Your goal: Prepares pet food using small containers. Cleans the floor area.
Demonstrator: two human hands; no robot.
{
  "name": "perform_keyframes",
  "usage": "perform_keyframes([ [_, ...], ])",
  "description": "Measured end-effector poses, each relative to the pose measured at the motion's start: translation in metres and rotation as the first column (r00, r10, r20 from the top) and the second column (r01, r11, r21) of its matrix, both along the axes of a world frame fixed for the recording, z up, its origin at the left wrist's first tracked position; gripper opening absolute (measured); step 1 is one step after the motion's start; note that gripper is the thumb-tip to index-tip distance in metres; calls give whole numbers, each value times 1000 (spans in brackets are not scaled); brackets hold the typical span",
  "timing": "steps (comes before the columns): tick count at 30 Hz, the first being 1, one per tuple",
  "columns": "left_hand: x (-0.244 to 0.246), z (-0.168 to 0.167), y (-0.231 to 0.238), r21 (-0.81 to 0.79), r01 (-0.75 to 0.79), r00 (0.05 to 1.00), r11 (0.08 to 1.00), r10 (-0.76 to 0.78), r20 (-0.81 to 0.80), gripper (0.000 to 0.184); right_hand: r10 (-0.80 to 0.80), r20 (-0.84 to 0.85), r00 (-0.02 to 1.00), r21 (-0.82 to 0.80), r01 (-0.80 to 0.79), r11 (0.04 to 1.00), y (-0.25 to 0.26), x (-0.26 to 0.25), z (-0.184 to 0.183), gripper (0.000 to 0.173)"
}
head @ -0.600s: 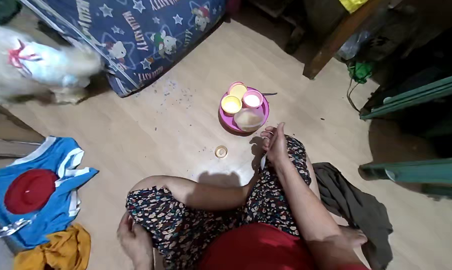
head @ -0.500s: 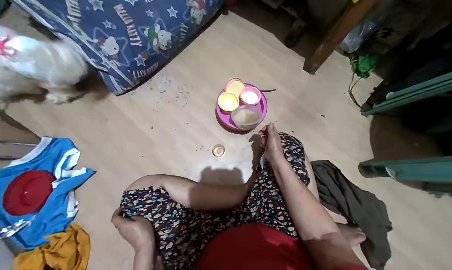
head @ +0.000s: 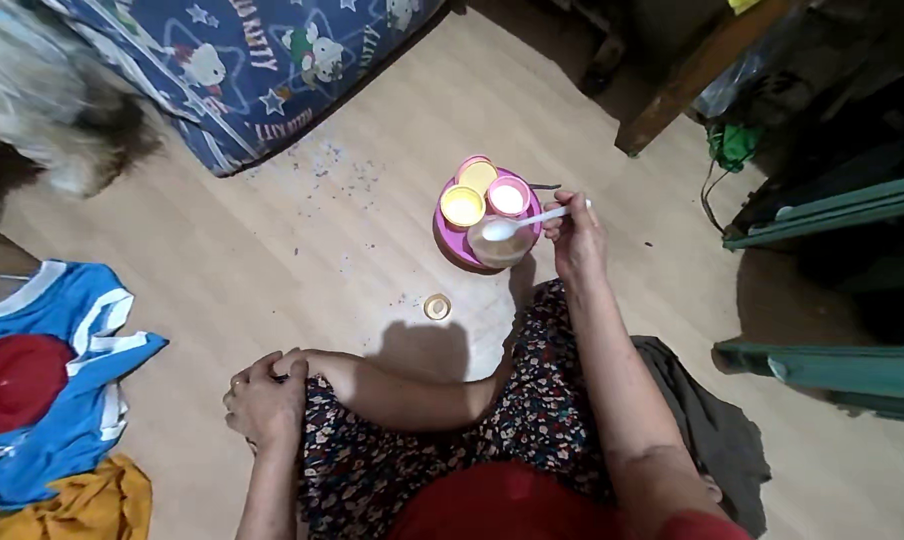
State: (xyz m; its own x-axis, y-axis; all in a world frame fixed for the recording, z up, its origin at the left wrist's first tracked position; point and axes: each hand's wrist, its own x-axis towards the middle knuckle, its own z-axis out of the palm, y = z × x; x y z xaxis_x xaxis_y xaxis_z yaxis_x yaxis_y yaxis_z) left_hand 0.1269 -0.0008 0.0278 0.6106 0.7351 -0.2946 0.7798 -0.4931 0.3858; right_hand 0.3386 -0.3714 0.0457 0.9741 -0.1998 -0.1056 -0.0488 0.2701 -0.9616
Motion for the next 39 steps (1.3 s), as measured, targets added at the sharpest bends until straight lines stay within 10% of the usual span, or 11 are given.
perform_keyframes([
  [8, 2, -6, -1, 100, 41, 999, 994, -43, 13, 34, -3, -154, 988, 86, 17, 996, 32, 37, -37, 34],
  [14, 34, 6, -22, -58, 384, 916, 922, -388, -101, 35, -21, -192, 981, 58, 33, 998, 47, 50, -38, 32],
  [19, 73, -41, -84, -391, 614, 772, 686, -624, 118, 83, -45, -246, 968, 79, 66, 995, 55, 59, -46, 32],
  [24, 90, -77, -122, -386, 614, 777, 688, -614, 142, 108, -37, -281, 959, 37, 49, 998, 58, 66, -48, 33],
  [39, 95, -85, -128, -360, 659, 753, 661, -583, 306, 61, -70, -432, 899, 134, 141, 981, 59, 70, -56, 34],
])
